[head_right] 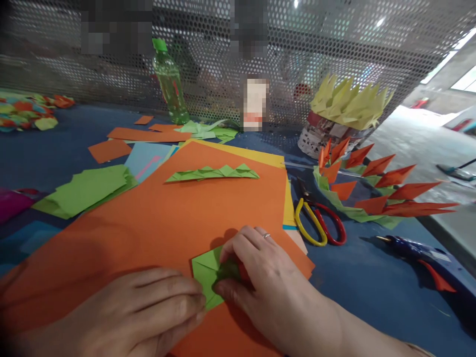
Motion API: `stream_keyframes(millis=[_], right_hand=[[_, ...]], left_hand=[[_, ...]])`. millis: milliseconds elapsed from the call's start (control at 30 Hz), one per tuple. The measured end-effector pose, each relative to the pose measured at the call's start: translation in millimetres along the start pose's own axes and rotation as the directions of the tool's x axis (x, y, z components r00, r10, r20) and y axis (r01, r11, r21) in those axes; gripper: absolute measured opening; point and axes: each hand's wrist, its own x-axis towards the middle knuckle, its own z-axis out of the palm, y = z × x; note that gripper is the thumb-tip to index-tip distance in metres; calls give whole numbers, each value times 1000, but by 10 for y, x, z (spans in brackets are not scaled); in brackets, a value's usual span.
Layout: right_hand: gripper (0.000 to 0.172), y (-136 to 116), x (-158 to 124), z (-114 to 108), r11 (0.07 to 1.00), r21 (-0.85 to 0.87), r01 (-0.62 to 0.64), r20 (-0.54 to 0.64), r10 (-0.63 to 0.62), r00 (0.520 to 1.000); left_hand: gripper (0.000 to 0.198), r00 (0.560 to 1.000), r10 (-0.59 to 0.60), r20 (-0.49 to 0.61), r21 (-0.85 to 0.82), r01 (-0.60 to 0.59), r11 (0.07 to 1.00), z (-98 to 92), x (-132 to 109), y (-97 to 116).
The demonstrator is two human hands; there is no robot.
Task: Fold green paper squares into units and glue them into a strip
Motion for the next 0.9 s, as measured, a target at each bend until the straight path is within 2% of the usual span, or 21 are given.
stream_keyframes(millis=[267,467,533,633,767,833,900], right_hand=[[27,-4,10,-18,1000,17,-1,18,0,1000],[29,-5,3,-44,1000,0,25,14,-25,1000],[30,8,6,-112,998,25,66,48,-67,997],[36,45,23,-237,979,77,187,112,-195,974],[54,117,60,-293,944,-43,328,144,-319,937],[52,155,75,-263,933,-95,348,138,-334,932],[43,179,83,-228,935,-98,341,123,-329,936]], left_hand=[[31,999,-29,26,53,27,998,-27,-28,11],[24,998,-51,47,91,47,995,-94,59,26],[24,997,-64,35,94,60,994,-115,96,36],[29,998,-68,-15,44,68,997,-125,123,43],[37,996,-84,-37,-44,83,996,-101,98,35],[40,995,-96,-39,-55,94,994,-89,84,35],[40,995,-95,-36,-54,93,994,-85,83,41]])
